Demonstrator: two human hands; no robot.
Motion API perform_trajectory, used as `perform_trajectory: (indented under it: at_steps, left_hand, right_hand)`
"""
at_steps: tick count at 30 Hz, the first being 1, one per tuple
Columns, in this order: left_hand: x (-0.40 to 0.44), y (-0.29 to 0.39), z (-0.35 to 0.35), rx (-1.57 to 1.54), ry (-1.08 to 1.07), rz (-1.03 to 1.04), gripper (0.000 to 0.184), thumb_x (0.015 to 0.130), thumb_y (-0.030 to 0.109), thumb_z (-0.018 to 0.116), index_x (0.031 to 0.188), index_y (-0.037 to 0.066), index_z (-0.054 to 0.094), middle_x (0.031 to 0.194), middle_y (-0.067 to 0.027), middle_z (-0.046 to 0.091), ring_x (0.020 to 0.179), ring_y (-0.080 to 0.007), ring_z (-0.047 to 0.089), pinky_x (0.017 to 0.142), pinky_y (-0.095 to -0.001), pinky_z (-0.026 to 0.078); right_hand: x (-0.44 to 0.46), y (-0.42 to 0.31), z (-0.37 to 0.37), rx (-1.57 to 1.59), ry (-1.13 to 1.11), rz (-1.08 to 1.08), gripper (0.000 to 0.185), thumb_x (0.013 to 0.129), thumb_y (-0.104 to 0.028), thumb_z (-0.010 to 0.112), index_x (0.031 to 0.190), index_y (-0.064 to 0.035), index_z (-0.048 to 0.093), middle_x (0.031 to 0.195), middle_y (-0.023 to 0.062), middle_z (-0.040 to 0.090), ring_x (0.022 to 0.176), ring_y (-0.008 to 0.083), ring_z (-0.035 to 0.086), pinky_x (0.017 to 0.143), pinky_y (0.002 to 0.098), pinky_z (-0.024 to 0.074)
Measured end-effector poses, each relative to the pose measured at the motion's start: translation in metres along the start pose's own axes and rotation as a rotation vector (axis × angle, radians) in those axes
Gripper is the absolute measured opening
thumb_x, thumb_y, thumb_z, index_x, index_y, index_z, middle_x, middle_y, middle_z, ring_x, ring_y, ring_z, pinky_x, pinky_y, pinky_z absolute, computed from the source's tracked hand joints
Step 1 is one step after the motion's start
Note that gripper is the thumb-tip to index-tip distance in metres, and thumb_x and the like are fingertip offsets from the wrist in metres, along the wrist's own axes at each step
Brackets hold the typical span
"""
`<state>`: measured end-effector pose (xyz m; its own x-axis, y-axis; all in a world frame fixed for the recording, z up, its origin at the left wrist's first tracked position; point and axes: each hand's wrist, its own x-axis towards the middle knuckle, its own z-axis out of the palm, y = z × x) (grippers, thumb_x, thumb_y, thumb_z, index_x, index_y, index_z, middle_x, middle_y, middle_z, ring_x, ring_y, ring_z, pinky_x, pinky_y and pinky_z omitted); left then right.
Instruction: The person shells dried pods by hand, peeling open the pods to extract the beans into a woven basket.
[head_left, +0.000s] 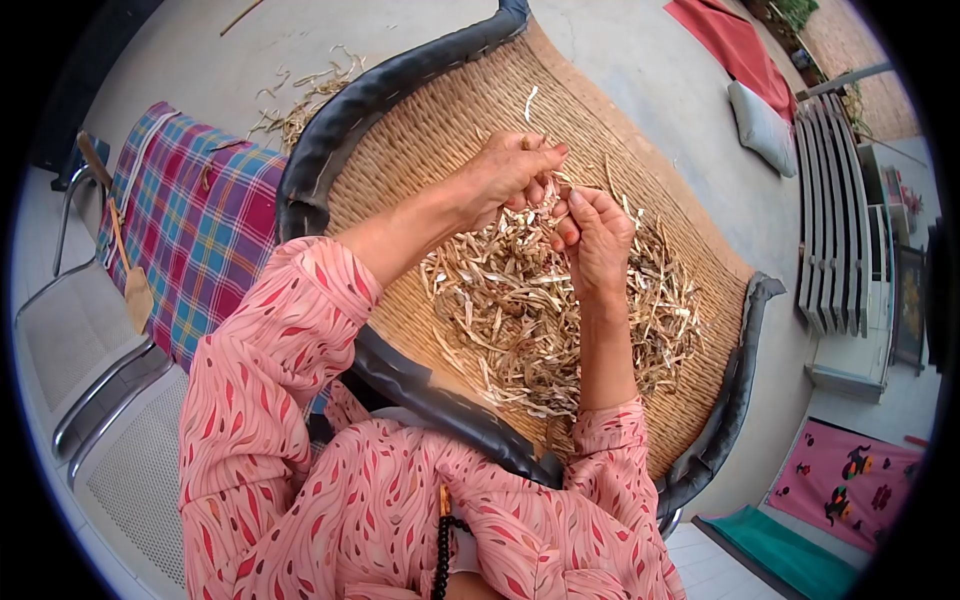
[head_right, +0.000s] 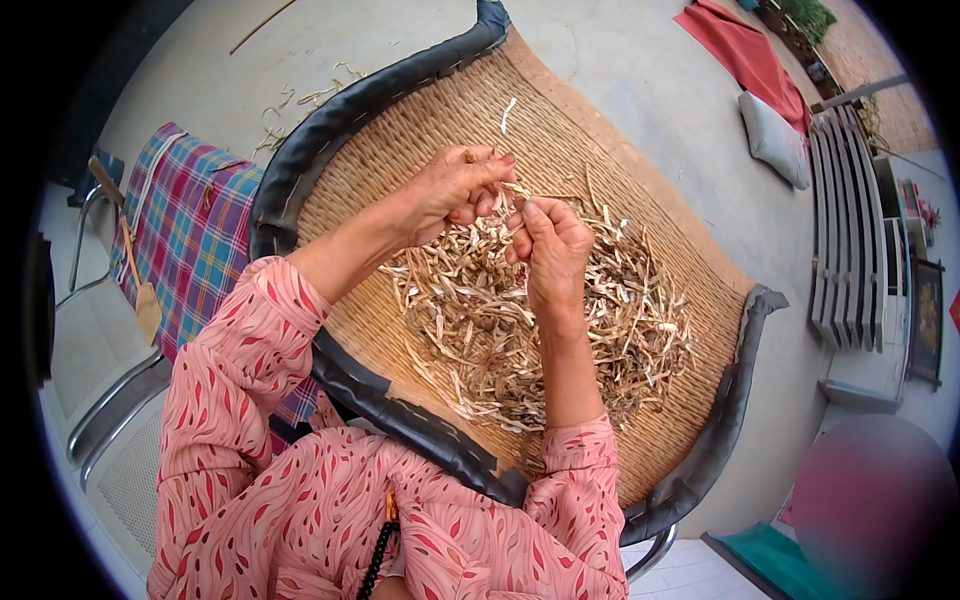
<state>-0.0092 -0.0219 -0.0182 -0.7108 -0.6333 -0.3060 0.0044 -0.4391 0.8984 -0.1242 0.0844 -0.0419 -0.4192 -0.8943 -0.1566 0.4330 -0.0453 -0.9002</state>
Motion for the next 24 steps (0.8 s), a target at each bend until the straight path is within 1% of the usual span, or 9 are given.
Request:
perform_trajectory:
  at_steps: [2,5,8,14,17,20,23,24]
  left_hand:
    - [-0.005,0.003,0.001,0.053,-0.055,0.089,0.008,0.086,0.012,0.056,0.084,0.004,0.055,0.061,0.0001,0.051,0.045,-0.0021,0.042,0.034,-0.0138,0.027]
    - [0.003,-0.01,-0.002,0.151,-0.049,0.258,0.007,0.084,0.01,0.058,0.08,0.004,0.056,0.059,0.0026,0.049,0.046,-0.001,0.041,0.036,-0.0143,0.028]
    - [0.001,-0.007,-0.003,0.17,-0.027,0.234,0.007,0.082,0.008,0.059,0.077,0.003,0.057,0.059,0.0034,0.049,0.046,-0.0007,0.041,0.037,-0.0147,0.029]
    - [0.0,-0.005,-0.003,0.093,-0.017,0.173,0.006,0.083,0.006,0.058,0.077,0.003,0.057,0.06,0.0028,0.05,0.047,-0.0009,0.041,0.038,-0.015,0.029]
    - [-0.001,-0.004,-0.003,0.152,-0.022,0.192,0.005,0.082,0.004,0.058,0.076,0.003,0.057,0.06,0.0023,0.05,0.047,-0.0012,0.041,0.038,-0.0155,0.03]
    - [-0.004,0.0,-0.001,0.209,-0.073,0.198,0.005,0.08,0.001,0.059,0.075,0.003,0.057,0.061,0.0017,0.051,0.048,-0.0018,0.042,0.039,-0.0163,0.031]
    - [-0.001,-0.005,-0.004,0.145,-0.128,0.143,0.006,0.079,0.0,0.059,0.074,0.002,0.058,0.061,0.001,0.051,0.049,-0.0023,0.043,0.039,-0.0168,0.032]
    - [-0.002,-0.005,-0.003,0.18,-0.102,0.14,0.006,0.079,0.0,0.059,0.074,0.002,0.058,0.061,0.0007,0.052,0.05,-0.0031,0.044,0.04,-0.0177,0.033]
  right_hand:
    - [0.0,-0.001,0.001,-0.02,-0.005,-0.021,0.011,0.089,-0.007,0.051,0.09,0.0035,0.055,0.071,0.0067,0.057,0.049,0.0063,0.045,0.043,0.02,0.0439]
    - [0.0,-0.001,0.004,-0.041,-0.018,-0.039,0.01,0.089,-0.006,0.051,0.09,0.0034,0.055,0.071,0.0071,0.058,0.049,0.0063,0.045,0.043,0.0198,0.0437]
    - [-0.002,-0.002,0.006,-0.068,-0.035,-0.067,0.01,0.089,-0.006,0.051,0.089,0.0032,0.056,0.071,0.0074,0.058,0.049,0.0062,0.045,0.043,0.0197,0.0435]
    - [-0.003,-0.003,0.009,-0.079,-0.045,-0.085,0.011,0.088,-0.007,0.052,0.088,0.003,0.057,0.071,0.0071,0.058,0.049,0.006,0.046,0.043,0.0195,0.0433]
    - [-0.002,-0.004,0.008,-0.134,-0.05,-0.113,0.012,0.088,-0.009,0.054,0.087,0.0023,0.057,0.071,0.0065,0.059,0.049,0.0058,0.046,0.043,0.019,0.0427]
    - [-0.002,-0.004,0.007,-0.152,-0.011,-0.107,0.011,0.087,-0.009,0.055,0.087,0.0014,0.058,0.07,0.0054,0.058,0.049,0.0055,0.046,0.043,0.0182,0.0416]
    - [-0.002,-0.006,0.004,-0.209,0.001,-0.101,0.01,0.087,-0.009,0.055,0.087,0.0007,0.058,0.068,0.0039,0.058,0.049,0.0048,0.046,0.042,0.0172,0.0403]
    - [-0.003,-0.006,0.003,-0.241,-0.001,-0.104,0.009,0.087,-0.008,0.055,0.087,0.0006,0.058,0.067,0.0034,0.058,0.049,0.0046,0.046,0.042,0.0168,0.0398]
